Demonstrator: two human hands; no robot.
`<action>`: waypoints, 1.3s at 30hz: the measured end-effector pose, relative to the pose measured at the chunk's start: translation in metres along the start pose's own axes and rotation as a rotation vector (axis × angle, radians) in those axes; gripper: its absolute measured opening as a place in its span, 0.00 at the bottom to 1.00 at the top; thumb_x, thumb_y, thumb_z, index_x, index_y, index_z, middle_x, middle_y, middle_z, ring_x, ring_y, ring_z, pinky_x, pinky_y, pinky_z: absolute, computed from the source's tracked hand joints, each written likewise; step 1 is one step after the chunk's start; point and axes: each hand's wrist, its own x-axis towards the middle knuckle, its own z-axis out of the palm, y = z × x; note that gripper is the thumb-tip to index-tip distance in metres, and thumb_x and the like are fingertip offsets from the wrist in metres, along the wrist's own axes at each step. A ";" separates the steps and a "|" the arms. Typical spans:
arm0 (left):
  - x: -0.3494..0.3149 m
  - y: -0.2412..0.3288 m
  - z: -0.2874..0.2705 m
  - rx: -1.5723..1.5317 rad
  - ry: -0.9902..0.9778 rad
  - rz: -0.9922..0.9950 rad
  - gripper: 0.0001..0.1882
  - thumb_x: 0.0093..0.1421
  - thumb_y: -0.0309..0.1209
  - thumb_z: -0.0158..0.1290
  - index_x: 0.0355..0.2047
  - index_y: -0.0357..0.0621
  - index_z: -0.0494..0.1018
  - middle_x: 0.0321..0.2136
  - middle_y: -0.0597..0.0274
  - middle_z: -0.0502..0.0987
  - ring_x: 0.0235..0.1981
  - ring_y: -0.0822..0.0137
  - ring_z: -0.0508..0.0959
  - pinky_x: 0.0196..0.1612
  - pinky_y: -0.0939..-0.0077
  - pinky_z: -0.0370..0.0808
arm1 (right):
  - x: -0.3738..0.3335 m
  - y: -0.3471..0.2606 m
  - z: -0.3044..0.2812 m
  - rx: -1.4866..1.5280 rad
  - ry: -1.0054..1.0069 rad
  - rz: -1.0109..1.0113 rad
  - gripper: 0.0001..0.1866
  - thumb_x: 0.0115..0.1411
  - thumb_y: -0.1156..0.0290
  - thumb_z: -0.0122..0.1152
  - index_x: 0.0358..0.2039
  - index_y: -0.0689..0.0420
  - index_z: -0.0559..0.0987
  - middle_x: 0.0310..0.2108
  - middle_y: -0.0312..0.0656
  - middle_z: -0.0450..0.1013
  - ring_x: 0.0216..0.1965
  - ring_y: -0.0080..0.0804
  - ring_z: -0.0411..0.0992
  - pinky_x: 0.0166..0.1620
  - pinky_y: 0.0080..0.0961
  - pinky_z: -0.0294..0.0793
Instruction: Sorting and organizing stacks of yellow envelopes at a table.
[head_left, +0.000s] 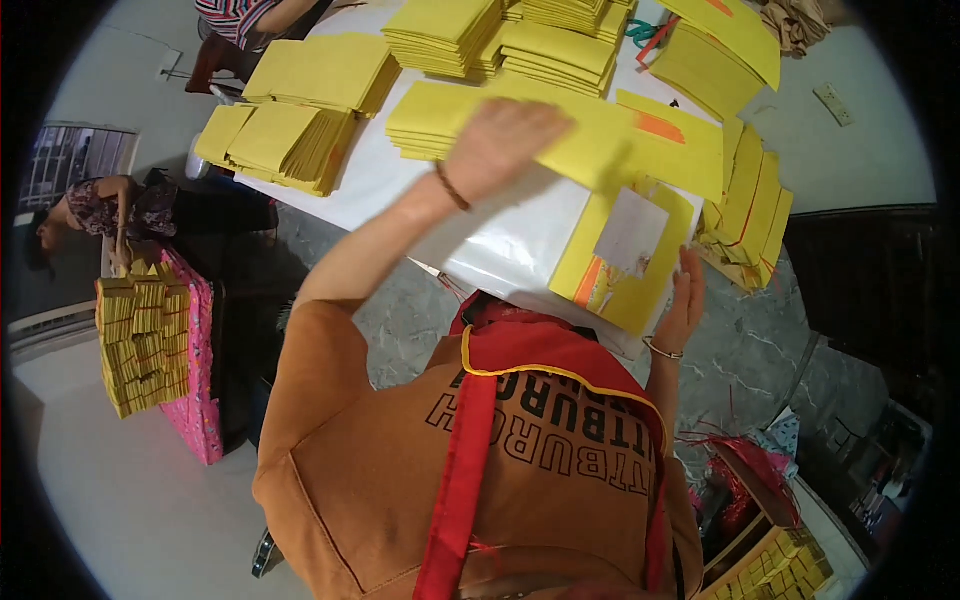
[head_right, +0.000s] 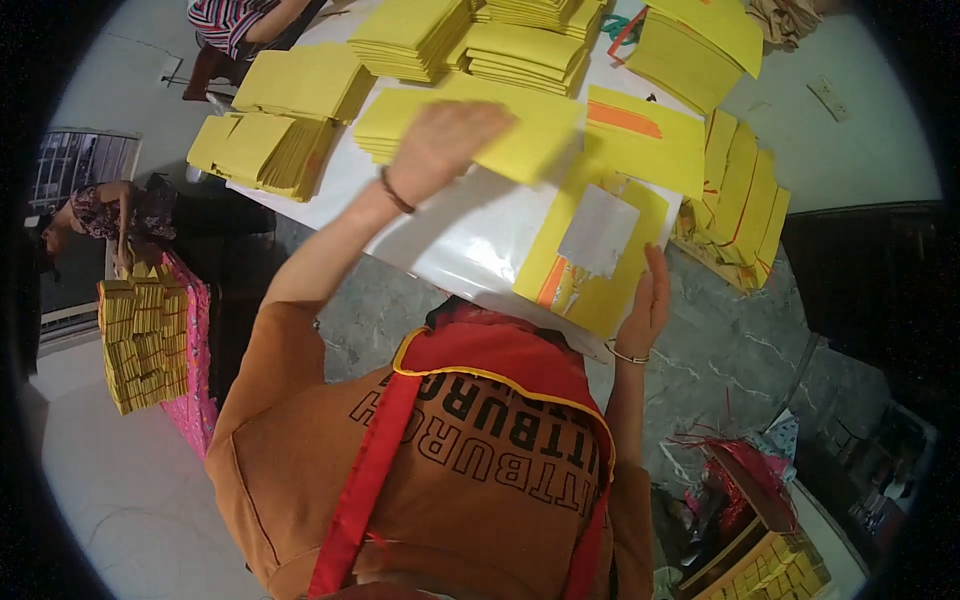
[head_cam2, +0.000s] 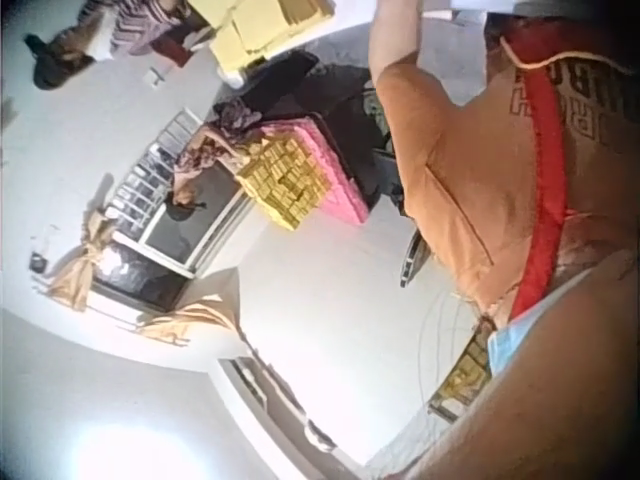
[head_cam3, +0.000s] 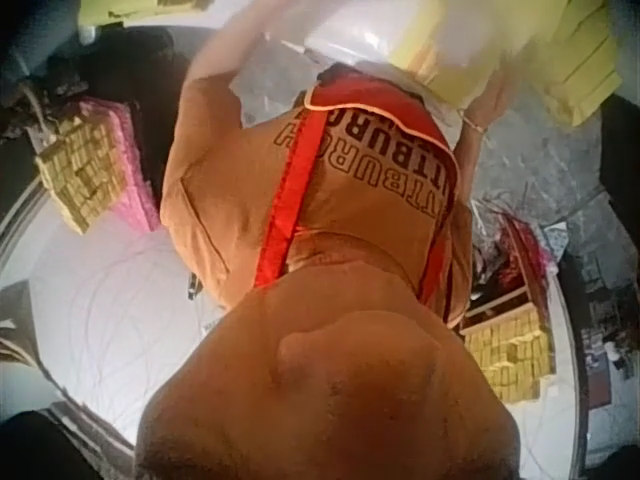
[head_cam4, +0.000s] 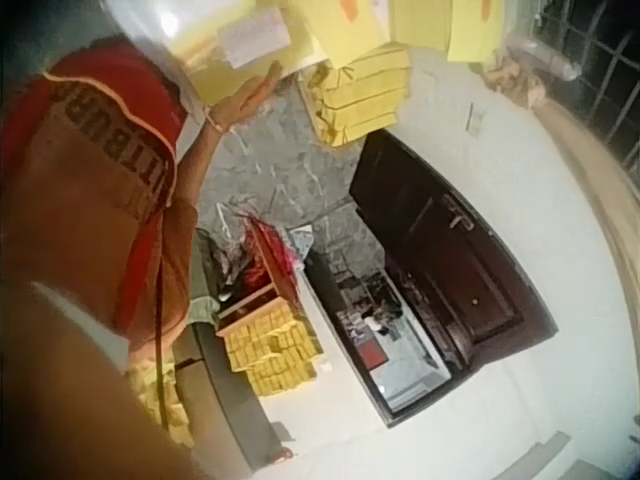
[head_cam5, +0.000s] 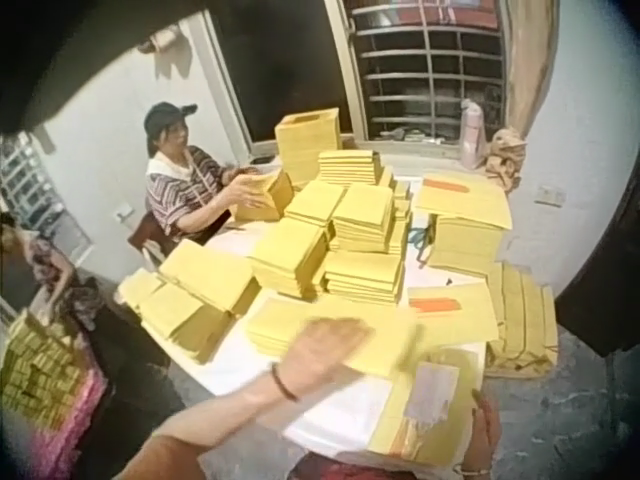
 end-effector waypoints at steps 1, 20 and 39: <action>-0.015 -0.025 -0.005 0.079 -0.021 -0.039 0.25 0.43 0.22 0.45 0.45 0.49 0.67 0.43 0.63 0.71 0.42 0.64 0.70 0.41 0.70 0.65 | -0.001 0.004 0.003 0.070 -0.027 0.047 0.19 0.60 0.70 0.40 0.51 0.64 0.62 0.51 0.46 0.61 0.53 0.32 0.58 0.53 0.24 0.55; -0.115 -0.072 0.029 0.136 -0.598 -0.377 0.45 0.39 0.29 0.55 0.58 0.55 0.47 0.58 0.56 0.47 0.58 0.55 0.49 0.55 0.53 0.49 | 0.052 0.030 0.223 0.166 -0.590 0.559 0.35 0.56 0.56 0.47 0.59 0.55 0.47 0.58 0.45 0.49 0.56 0.31 0.51 0.53 0.35 0.55; -0.124 -0.133 0.015 -0.410 -0.342 -0.421 0.25 0.53 0.40 0.48 0.48 0.39 0.64 0.49 0.50 0.64 0.55 0.53 0.56 0.56 0.56 0.49 | 0.080 0.016 0.284 0.193 -0.470 0.603 0.33 0.51 0.49 0.52 0.52 0.56 0.59 0.50 0.40 0.59 0.49 0.28 0.59 0.45 0.31 0.61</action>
